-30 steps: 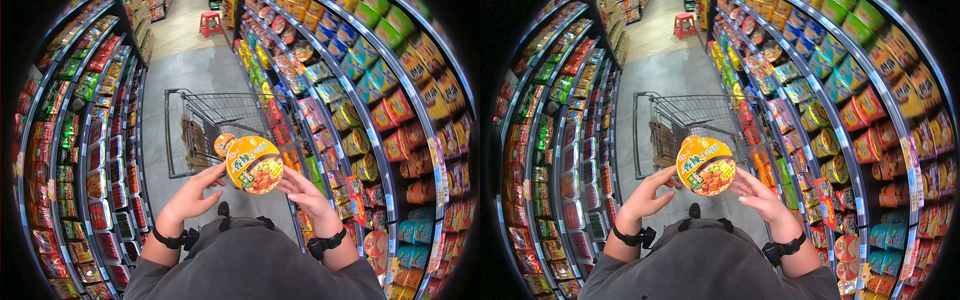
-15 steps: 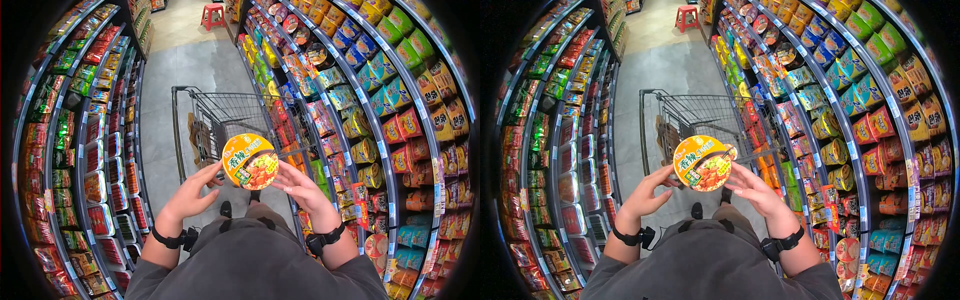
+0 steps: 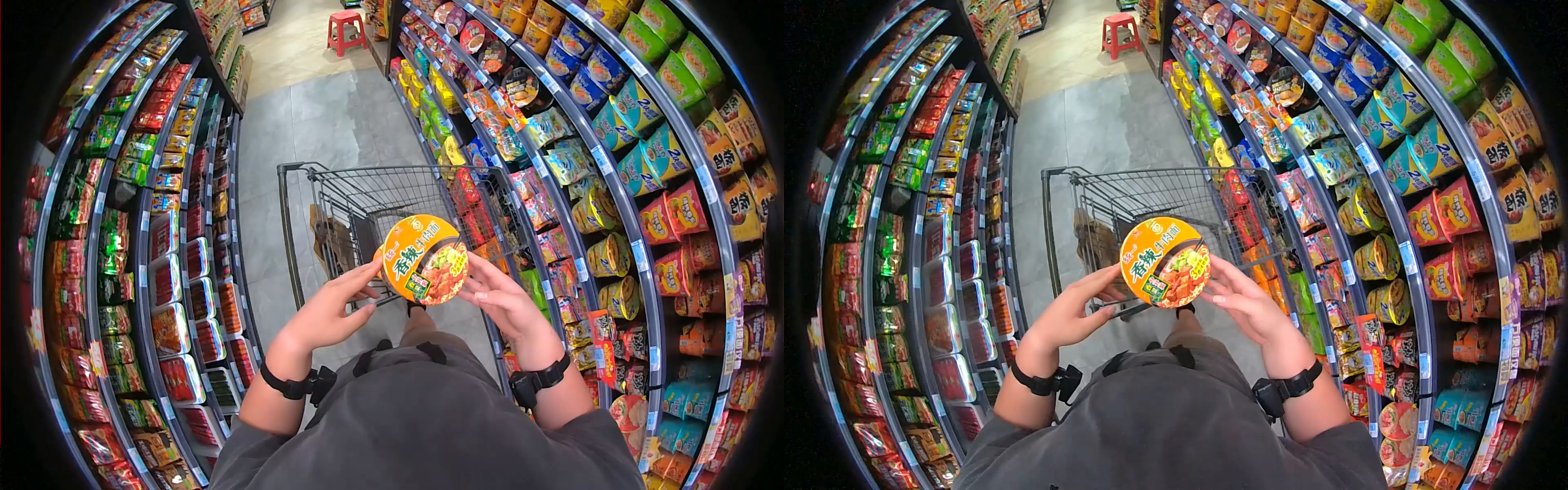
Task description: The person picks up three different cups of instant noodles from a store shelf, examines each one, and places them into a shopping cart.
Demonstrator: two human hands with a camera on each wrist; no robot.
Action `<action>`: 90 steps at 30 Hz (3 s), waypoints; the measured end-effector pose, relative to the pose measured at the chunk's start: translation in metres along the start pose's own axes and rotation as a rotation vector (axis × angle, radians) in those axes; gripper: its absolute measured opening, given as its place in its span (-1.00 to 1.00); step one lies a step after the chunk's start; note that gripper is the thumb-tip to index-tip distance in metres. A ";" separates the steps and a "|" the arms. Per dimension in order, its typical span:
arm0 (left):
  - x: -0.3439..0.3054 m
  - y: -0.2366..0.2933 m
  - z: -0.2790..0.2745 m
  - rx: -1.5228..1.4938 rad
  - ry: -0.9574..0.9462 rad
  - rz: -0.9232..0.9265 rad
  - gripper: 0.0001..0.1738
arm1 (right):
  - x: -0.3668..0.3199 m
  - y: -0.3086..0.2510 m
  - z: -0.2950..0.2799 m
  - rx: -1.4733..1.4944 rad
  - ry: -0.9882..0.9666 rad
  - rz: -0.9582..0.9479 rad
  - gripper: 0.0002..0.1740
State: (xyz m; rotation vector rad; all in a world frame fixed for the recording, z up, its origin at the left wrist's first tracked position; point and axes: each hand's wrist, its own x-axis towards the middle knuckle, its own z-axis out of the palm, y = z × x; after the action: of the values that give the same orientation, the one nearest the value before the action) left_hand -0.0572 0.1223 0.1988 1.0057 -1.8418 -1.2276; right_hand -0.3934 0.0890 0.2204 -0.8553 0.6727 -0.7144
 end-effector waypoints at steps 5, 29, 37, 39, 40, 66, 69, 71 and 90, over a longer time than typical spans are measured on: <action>0.054 -0.015 -0.001 -0.056 -0.014 -0.216 -0.22 | 0.030 -0.008 -0.042 -0.008 0.010 -0.011 -0.10; 0.250 -0.264 0.094 -0.227 -0.236 -0.802 -0.48 | 0.138 0.098 -0.245 0.171 0.377 0.433 -0.27; 0.255 -0.374 0.144 -0.091 -0.237 -1.010 -0.39 | 0.178 0.164 -0.297 0.006 0.470 0.622 -0.45; 0.275 -0.352 0.147 0.166 -0.411 -1.054 -0.31 | 0.187 0.177 -0.306 0.004 0.429 0.644 -0.48; 0.274 -0.361 0.153 0.219 -0.444 -1.046 -0.29 | 0.188 0.177 -0.304 -0.038 0.500 0.650 -0.51; 0.292 -0.385 0.158 0.151 -0.572 -1.165 -0.38 | 0.200 0.248 -0.335 -0.183 0.510 0.750 -0.52; 0.294 -0.384 0.155 0.181 -0.609 -1.125 -0.38 | 0.203 0.231 -0.332 -0.174 0.511 0.764 -0.52; 0.291 -0.384 0.153 0.218 -0.628 -1.093 -0.38 | 0.202 0.226 -0.332 -0.159 0.521 0.790 -0.52; 0.214 -0.264 0.035 -0.032 -0.033 -0.722 -0.54 | 0.159 0.135 -0.274 0.239 0.644 0.404 -0.57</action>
State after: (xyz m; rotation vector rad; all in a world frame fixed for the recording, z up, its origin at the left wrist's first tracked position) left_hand -0.1265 -0.1186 -0.0336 1.7224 -1.5076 -1.6719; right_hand -0.4717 -0.0884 -0.0637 -0.2369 1.2639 -0.6807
